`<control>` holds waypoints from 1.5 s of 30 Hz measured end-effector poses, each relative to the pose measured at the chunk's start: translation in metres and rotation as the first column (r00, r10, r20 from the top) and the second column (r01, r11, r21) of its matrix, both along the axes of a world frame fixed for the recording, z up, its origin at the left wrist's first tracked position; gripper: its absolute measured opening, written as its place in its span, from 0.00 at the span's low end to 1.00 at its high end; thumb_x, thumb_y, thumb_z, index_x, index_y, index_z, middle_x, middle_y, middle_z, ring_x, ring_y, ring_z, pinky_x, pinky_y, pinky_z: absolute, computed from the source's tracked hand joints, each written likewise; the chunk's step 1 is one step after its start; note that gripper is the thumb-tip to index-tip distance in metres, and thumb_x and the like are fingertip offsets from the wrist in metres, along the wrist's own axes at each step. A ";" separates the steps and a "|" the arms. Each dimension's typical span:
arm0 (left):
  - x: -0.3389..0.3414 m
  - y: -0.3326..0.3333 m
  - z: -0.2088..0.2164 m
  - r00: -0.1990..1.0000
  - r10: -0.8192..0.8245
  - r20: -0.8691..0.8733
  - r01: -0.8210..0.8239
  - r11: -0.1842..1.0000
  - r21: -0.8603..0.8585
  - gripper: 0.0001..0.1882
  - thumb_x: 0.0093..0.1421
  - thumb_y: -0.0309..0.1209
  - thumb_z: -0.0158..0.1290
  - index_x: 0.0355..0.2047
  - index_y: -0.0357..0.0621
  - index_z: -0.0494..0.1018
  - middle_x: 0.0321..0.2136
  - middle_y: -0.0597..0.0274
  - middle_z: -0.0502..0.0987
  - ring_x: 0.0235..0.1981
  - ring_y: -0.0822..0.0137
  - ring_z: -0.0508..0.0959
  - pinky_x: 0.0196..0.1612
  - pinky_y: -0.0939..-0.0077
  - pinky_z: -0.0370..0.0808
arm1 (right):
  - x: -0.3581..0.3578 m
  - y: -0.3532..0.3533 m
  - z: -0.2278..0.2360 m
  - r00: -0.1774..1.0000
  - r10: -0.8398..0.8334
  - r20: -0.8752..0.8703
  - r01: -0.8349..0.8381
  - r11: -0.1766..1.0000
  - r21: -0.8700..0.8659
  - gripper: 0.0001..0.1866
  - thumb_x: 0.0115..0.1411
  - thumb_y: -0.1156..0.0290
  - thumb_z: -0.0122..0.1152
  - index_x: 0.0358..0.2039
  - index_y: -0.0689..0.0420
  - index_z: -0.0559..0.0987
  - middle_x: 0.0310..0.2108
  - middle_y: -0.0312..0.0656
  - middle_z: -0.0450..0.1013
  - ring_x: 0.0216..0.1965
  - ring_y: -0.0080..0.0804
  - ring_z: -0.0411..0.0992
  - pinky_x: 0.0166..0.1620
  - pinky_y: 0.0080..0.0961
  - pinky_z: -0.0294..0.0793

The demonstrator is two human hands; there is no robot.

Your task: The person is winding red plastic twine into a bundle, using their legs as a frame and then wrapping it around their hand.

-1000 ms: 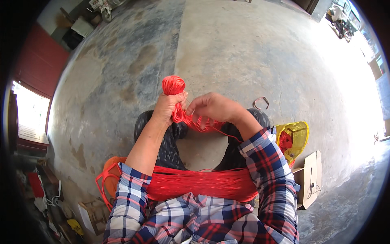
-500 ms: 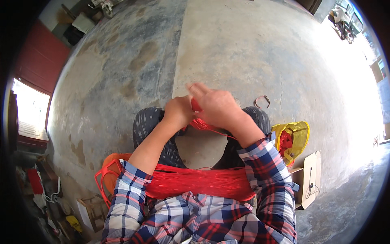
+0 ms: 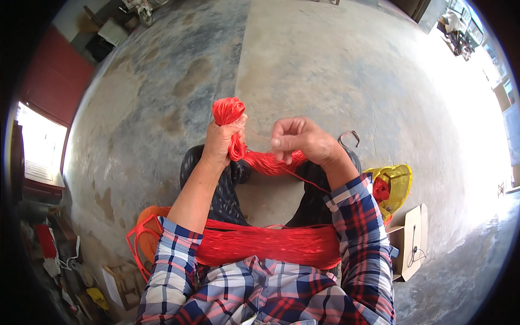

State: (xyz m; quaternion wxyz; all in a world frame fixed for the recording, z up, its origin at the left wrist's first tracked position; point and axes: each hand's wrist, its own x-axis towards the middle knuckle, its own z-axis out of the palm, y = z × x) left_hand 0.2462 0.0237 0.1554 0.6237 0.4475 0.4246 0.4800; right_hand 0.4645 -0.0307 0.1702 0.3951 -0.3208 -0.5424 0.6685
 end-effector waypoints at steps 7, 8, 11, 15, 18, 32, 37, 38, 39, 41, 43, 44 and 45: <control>-0.001 -0.013 0.006 0.974 -0.178 0.142 0.191 0.977 -0.089 0.08 0.55 0.28 0.59 0.34 0.40 0.73 0.17 0.67 0.70 0.16 0.72 0.69 0.24 0.74 0.69 | -0.002 0.022 -0.021 0.913 -0.378 -0.154 0.284 0.860 -0.424 0.11 0.59 0.69 0.59 0.21 0.54 0.70 0.13 0.27 0.59 0.11 0.16 0.52 0.14 0.17 0.47; -0.001 -0.014 0.007 0.961 -0.220 0.165 0.237 0.968 -0.086 0.09 0.55 0.29 0.59 0.34 0.40 0.73 0.18 0.66 0.70 0.17 0.72 0.70 0.26 0.73 0.70 | -0.001 0.025 -0.027 0.903 -0.397 -0.164 0.284 0.838 -0.466 0.12 0.59 0.69 0.59 0.21 0.53 0.70 0.13 0.26 0.57 0.11 0.15 0.51 0.14 0.17 0.45; -0.002 -0.021 0.005 0.893 -0.378 0.242 0.399 0.916 -0.041 0.11 0.56 0.30 0.58 0.36 0.39 0.73 0.21 0.65 0.72 0.20 0.71 0.71 0.31 0.74 0.71 | -0.002 0.031 -0.038 0.901 -0.367 -0.232 0.193 0.817 -0.543 0.12 0.59 0.68 0.59 0.21 0.52 0.69 0.13 0.25 0.54 0.12 0.14 0.49 0.15 0.17 0.43; 0.011 -0.033 -0.006 0.879 -0.263 -0.397 0.422 0.818 0.391 0.16 0.56 0.35 0.59 0.39 0.37 0.72 0.26 0.58 0.78 0.27 0.59 0.78 0.35 0.66 0.74 | -0.017 0.031 -0.042 0.906 -0.319 -0.280 0.113 0.817 -0.565 0.10 0.59 0.69 0.58 0.22 0.53 0.71 0.14 0.26 0.58 0.12 0.16 0.52 0.15 0.17 0.48; 0.017 -0.039 -0.005 0.434 0.111 -0.894 0.556 0.748 0.363 0.15 0.53 0.34 0.59 0.36 0.37 0.72 0.29 0.48 0.79 0.31 0.47 0.80 0.36 0.59 0.75 | -0.027 0.023 -0.025 0.886 -0.461 -0.047 0.398 0.809 -0.432 0.09 0.59 0.68 0.58 0.24 0.56 0.74 0.14 0.28 0.64 0.13 0.19 0.61 0.16 0.19 0.58; -0.007 -0.005 -0.002 0.976 -0.213 -0.034 0.210 0.975 -0.077 0.09 0.52 0.27 0.56 0.33 0.37 0.71 0.19 0.65 0.70 0.18 0.72 0.71 0.23 0.78 0.68 | -0.010 0.011 -0.016 0.646 -0.330 0.689 0.083 0.927 0.366 0.11 0.54 0.62 0.64 0.25 0.57 0.78 0.23 0.45 0.76 0.27 0.38 0.76 0.32 0.32 0.73; -0.003 -0.007 0.001 0.975 -0.223 -0.011 0.221 0.970 -0.101 0.10 0.51 0.28 0.55 0.34 0.37 0.72 0.18 0.64 0.70 0.18 0.71 0.71 0.23 0.77 0.69 | -0.025 0.005 -0.015 0.926 -0.170 -0.338 0.237 0.957 0.168 0.09 0.60 0.69 0.59 0.25 0.58 0.76 0.24 0.34 0.74 0.24 0.25 0.71 0.31 0.26 0.72; -0.003 -0.008 0.001 0.973 -0.230 0.016 0.231 0.967 -0.112 0.11 0.52 0.28 0.55 0.34 0.37 0.72 0.18 0.64 0.70 0.18 0.71 0.71 0.23 0.76 0.69 | -0.025 0.006 -0.016 0.926 -0.169 -0.338 0.236 0.957 0.168 0.09 0.60 0.69 0.59 0.25 0.58 0.76 0.24 0.34 0.74 0.24 0.25 0.71 0.31 0.26 0.72; -0.005 -0.008 0.001 0.973 -0.229 0.016 0.230 0.967 -0.112 0.11 0.52 0.28 0.55 0.34 0.37 0.72 0.18 0.64 0.70 0.18 0.71 0.71 0.23 0.76 0.69 | -0.024 0.009 -0.019 0.959 -0.242 -0.148 0.246 0.969 0.004 0.08 0.60 0.70 0.59 0.26 0.59 0.76 0.23 0.35 0.73 0.22 0.25 0.70 0.29 0.22 0.71; -0.008 -0.008 0.002 0.956 -0.267 0.124 0.282 0.952 -0.122 0.12 0.52 0.29 0.55 0.36 0.37 0.72 0.21 0.62 0.72 0.20 0.71 0.72 0.25 0.77 0.69 | -0.018 0.015 -0.022 0.958 -0.281 0.059 0.287 0.945 -0.156 0.08 0.60 0.70 0.59 0.27 0.60 0.75 0.21 0.36 0.72 0.21 0.24 0.69 0.27 0.19 0.70; -0.006 -0.016 0.007 0.935 -0.319 0.158 0.334 0.939 -0.081 0.13 0.53 0.30 0.56 0.37 0.37 0.72 0.22 0.62 0.73 0.22 0.70 0.72 0.27 0.77 0.70 | -0.011 0.022 -0.025 0.931 -0.363 0.027 0.352 0.877 -0.326 0.09 0.60 0.69 0.60 0.28 0.61 0.74 0.18 0.34 0.68 0.18 0.21 0.66 0.20 0.18 0.64; -0.005 -0.021 0.008 0.910 -0.368 0.189 0.381 0.924 -0.038 0.14 0.53 0.31 0.56 0.38 0.37 0.72 0.24 0.62 0.73 0.23 0.70 0.73 0.29 0.76 0.70 | -0.008 0.024 -0.030 0.928 -0.371 0.027 0.359 0.874 -0.328 0.09 0.60 0.69 0.60 0.28 0.61 0.74 0.18 0.34 0.68 0.18 0.21 0.66 0.20 0.18 0.64; -0.002 -0.025 0.004 0.907 -0.377 0.190 0.390 0.920 -0.040 0.14 0.53 0.31 0.56 0.38 0.37 0.72 0.24 0.62 0.73 0.23 0.70 0.73 0.29 0.76 0.70 | -0.006 0.027 -0.036 0.931 -0.350 -0.104 0.281 0.869 -0.406 0.10 0.59 0.68 0.61 0.28 0.61 0.74 0.17 0.32 0.66 0.16 0.20 0.63 0.18 0.19 0.60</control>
